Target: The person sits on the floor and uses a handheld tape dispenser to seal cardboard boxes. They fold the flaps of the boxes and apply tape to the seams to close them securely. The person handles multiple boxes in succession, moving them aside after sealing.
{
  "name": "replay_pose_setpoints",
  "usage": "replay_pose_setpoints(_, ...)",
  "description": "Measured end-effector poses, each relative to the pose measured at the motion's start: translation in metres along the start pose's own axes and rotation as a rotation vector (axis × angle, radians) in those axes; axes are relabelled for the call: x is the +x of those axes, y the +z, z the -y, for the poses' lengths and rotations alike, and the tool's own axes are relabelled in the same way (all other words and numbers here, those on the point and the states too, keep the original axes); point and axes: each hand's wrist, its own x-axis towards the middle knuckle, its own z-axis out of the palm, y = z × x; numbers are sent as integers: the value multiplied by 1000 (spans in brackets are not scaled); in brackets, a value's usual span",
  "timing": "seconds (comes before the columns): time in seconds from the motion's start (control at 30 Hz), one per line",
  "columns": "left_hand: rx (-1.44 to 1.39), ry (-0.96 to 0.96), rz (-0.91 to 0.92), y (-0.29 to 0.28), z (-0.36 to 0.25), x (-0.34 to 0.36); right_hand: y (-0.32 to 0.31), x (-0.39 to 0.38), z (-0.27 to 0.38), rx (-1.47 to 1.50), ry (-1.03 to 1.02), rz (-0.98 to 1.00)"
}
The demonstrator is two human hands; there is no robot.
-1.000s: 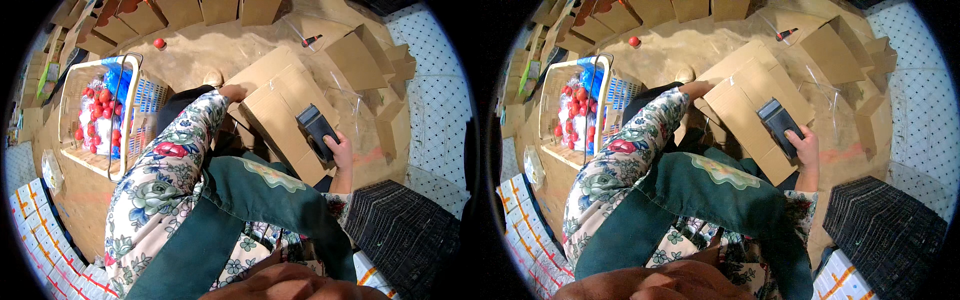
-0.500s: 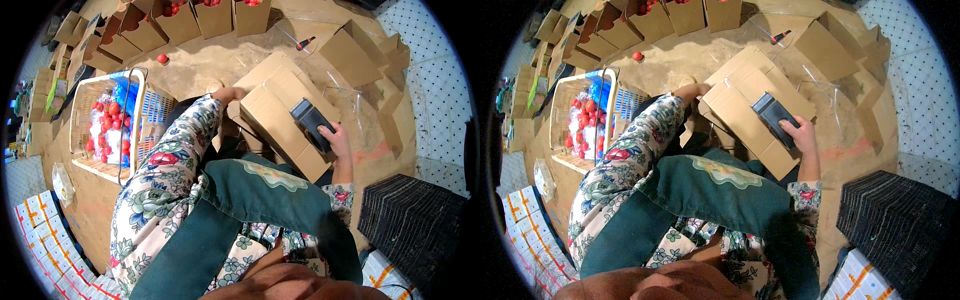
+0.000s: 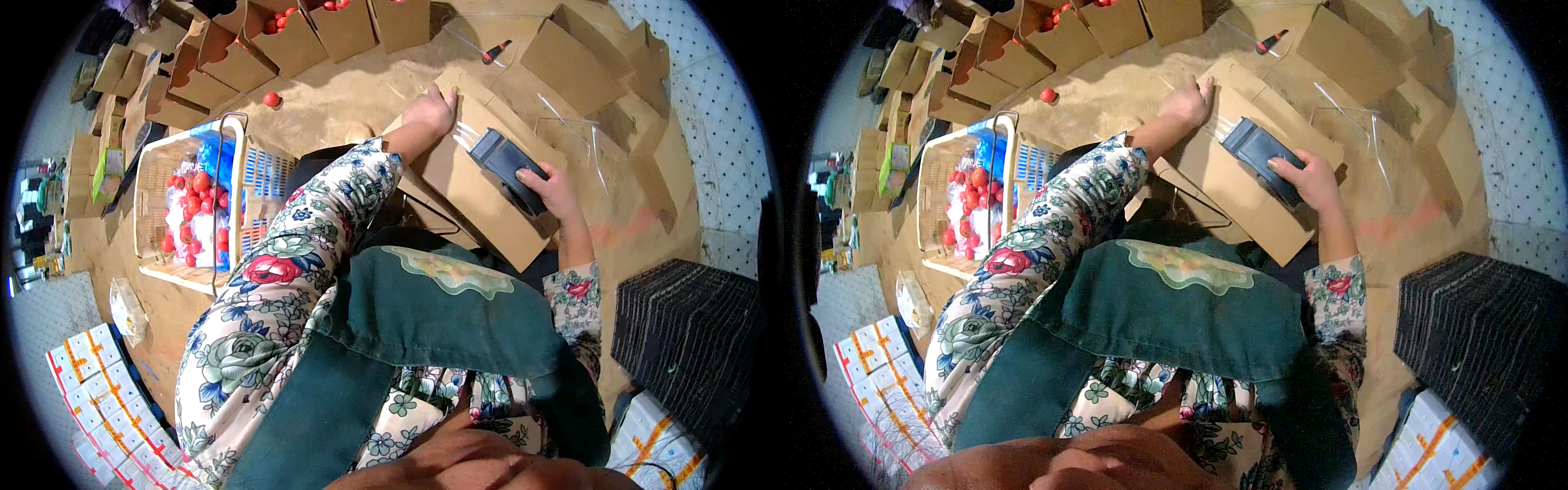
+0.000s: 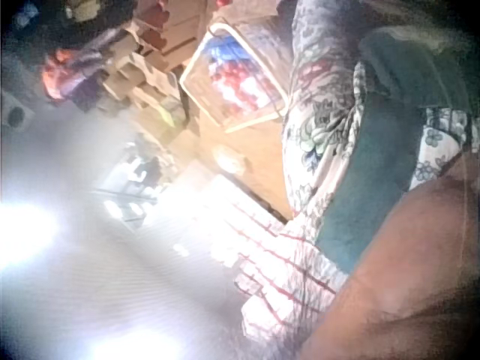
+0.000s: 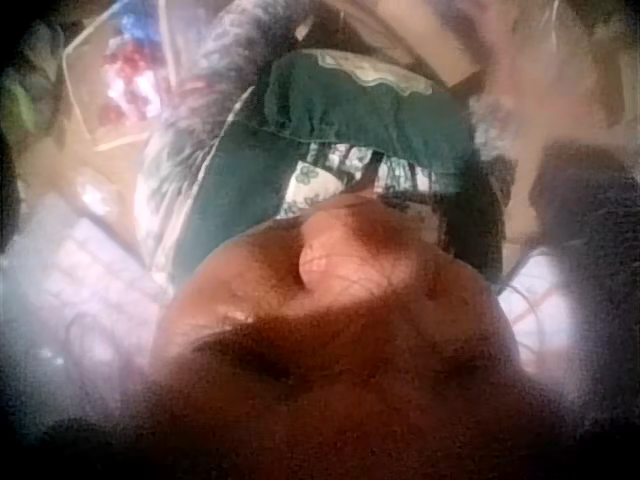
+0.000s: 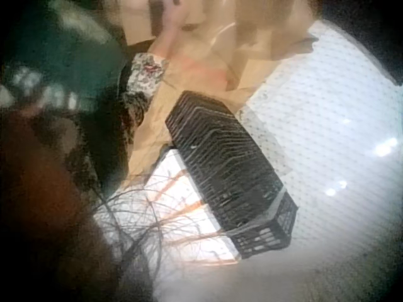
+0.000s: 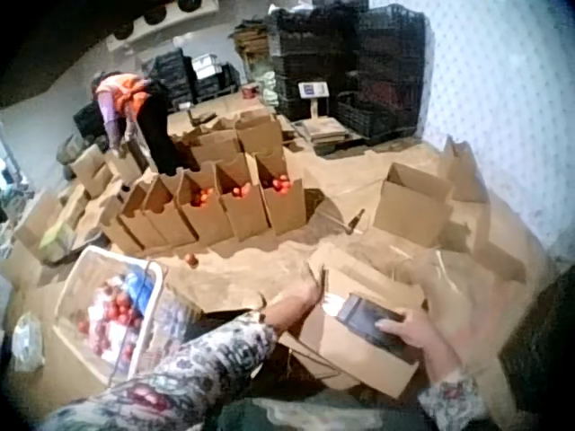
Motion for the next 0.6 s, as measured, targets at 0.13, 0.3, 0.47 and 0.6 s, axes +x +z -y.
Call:
replay_pose_setpoints(0.13, 45, 29, -51, -3, 3, -5, -10, -17, 19, -203, -25, 9)
replay_pose_setpoints(0.3, 105, 79, -178, 9, 18, 1, -28, -61, 13, -128, 10, 7)
replay_pose_setpoints(0.47, 108, 14, -152, 2, 34, 9, -55, -108, -5, -369, 121, -42)
replay_pose_setpoints(0.6, 199, 52, -150, -2, 34, 12, -68, -155, -30, -382, 225, -134)
